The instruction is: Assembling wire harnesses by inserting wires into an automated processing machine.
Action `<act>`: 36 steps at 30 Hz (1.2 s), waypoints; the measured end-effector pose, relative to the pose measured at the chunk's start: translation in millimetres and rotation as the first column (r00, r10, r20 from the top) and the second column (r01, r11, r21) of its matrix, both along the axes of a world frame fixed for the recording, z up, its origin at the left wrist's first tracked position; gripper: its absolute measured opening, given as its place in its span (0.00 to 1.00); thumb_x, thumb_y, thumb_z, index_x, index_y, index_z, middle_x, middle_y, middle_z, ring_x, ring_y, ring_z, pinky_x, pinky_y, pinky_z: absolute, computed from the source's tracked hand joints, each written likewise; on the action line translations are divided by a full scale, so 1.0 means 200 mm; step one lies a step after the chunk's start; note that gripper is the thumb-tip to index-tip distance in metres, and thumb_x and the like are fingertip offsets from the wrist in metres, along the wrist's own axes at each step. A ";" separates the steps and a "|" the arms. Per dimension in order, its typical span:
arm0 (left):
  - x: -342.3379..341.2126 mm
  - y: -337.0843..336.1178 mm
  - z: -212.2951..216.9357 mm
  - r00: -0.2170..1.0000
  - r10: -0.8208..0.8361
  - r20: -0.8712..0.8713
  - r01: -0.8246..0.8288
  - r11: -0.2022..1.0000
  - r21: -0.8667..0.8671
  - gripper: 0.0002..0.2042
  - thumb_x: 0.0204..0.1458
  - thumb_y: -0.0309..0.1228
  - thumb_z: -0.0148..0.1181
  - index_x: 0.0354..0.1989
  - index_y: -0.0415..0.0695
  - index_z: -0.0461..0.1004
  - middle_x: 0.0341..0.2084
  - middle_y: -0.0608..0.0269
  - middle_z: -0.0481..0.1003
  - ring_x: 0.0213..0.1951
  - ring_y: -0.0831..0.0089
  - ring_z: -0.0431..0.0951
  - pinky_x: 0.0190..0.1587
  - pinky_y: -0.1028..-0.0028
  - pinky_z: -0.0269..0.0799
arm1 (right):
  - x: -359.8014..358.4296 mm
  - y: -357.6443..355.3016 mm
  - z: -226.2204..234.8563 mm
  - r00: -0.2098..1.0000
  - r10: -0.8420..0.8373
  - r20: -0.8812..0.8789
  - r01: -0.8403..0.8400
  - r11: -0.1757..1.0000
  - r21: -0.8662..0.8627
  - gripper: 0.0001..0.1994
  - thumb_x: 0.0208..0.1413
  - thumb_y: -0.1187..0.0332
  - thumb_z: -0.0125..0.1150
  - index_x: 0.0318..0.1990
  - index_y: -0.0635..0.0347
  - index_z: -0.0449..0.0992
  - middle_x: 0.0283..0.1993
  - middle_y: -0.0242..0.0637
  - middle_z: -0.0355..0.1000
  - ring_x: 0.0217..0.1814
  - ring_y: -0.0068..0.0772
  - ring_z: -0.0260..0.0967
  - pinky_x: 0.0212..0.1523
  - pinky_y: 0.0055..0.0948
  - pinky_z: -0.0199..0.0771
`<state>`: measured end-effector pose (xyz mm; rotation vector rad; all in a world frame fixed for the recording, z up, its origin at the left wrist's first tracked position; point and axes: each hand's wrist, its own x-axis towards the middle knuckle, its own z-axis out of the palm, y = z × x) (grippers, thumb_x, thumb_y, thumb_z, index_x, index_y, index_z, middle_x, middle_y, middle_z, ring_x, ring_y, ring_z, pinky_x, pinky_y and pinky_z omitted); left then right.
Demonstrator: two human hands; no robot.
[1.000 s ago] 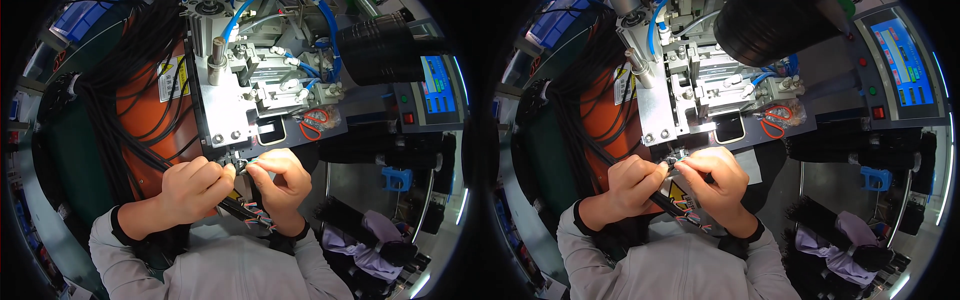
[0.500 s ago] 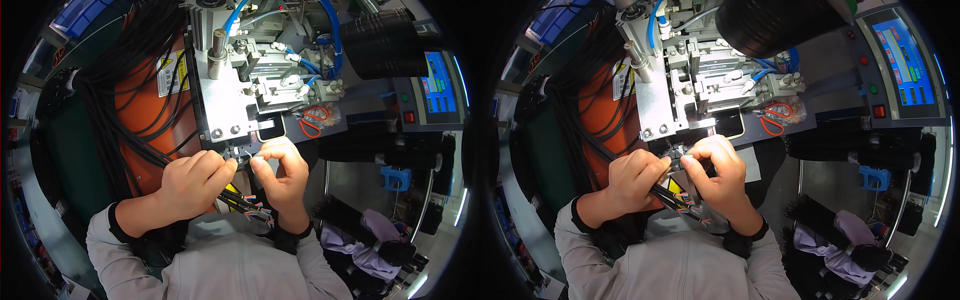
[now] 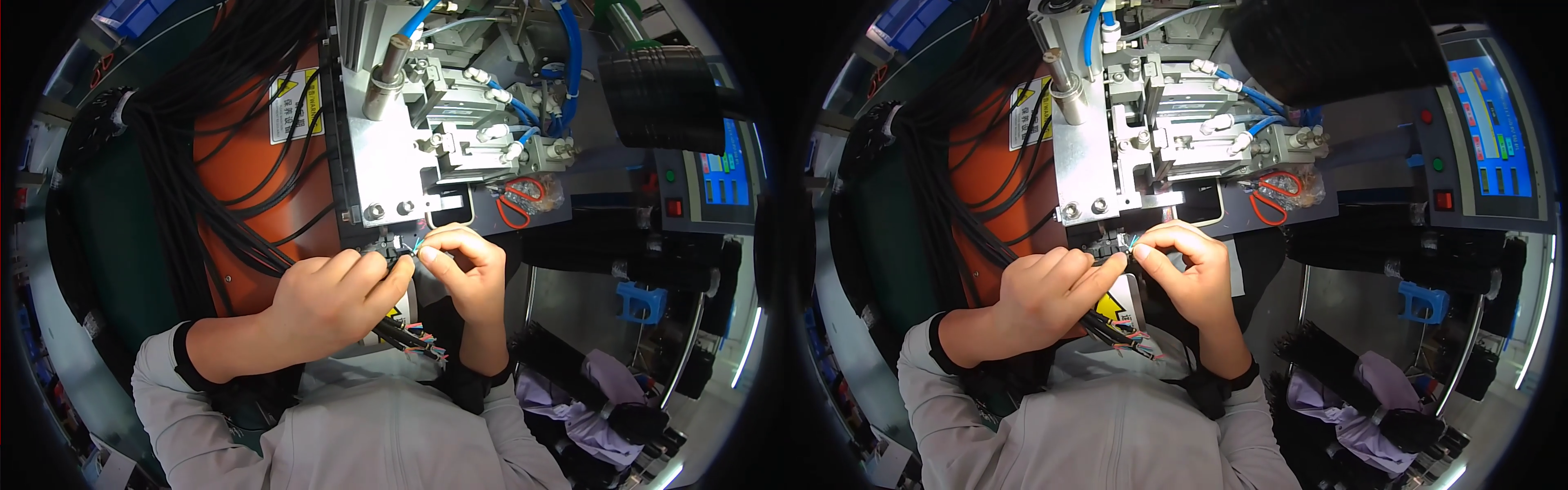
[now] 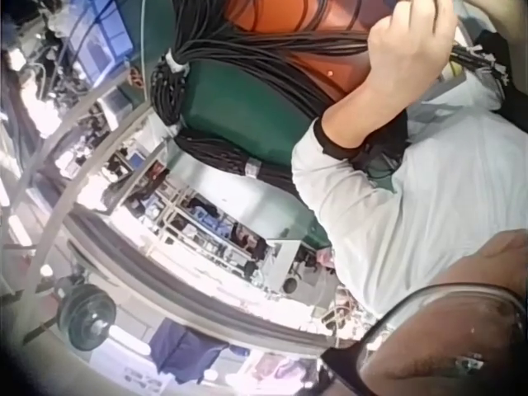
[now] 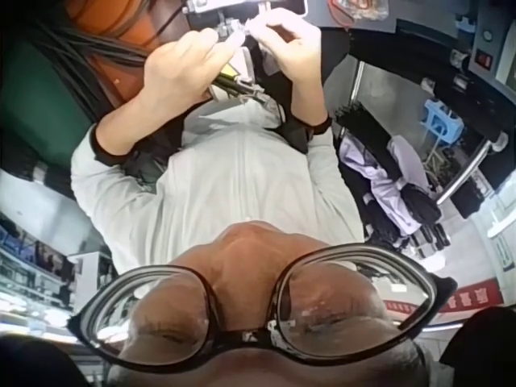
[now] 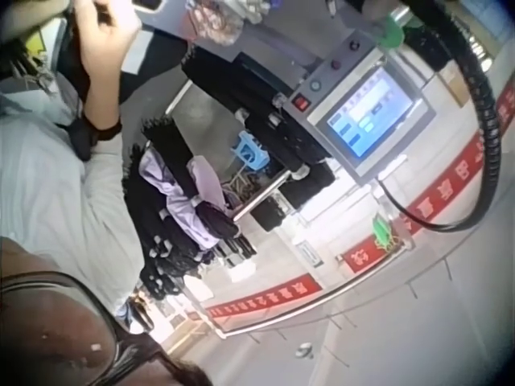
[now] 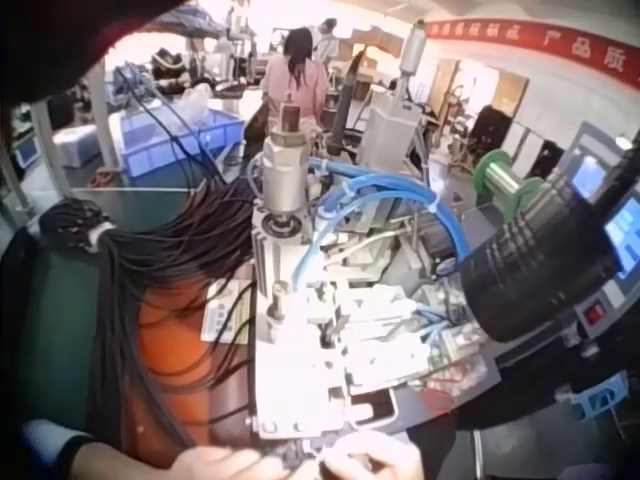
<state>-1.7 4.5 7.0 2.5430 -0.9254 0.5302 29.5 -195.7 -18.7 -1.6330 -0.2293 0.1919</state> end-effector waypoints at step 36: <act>-0.01 -0.03 -0.03 0.992 0.128 0.001 -0.125 0.971 0.204 0.13 0.41 0.29 0.58 0.38 0.42 0.77 0.25 0.71 0.65 0.22 0.82 0.65 0.18 0.83 0.58 | -0.04 0.11 -0.10 0.937 -0.069 0.343 0.179 0.936 -0.302 0.02 0.47 0.81 0.60 0.27 0.67 0.72 0.26 0.35 0.70 0.27 0.24 0.65 0.31 0.22 0.65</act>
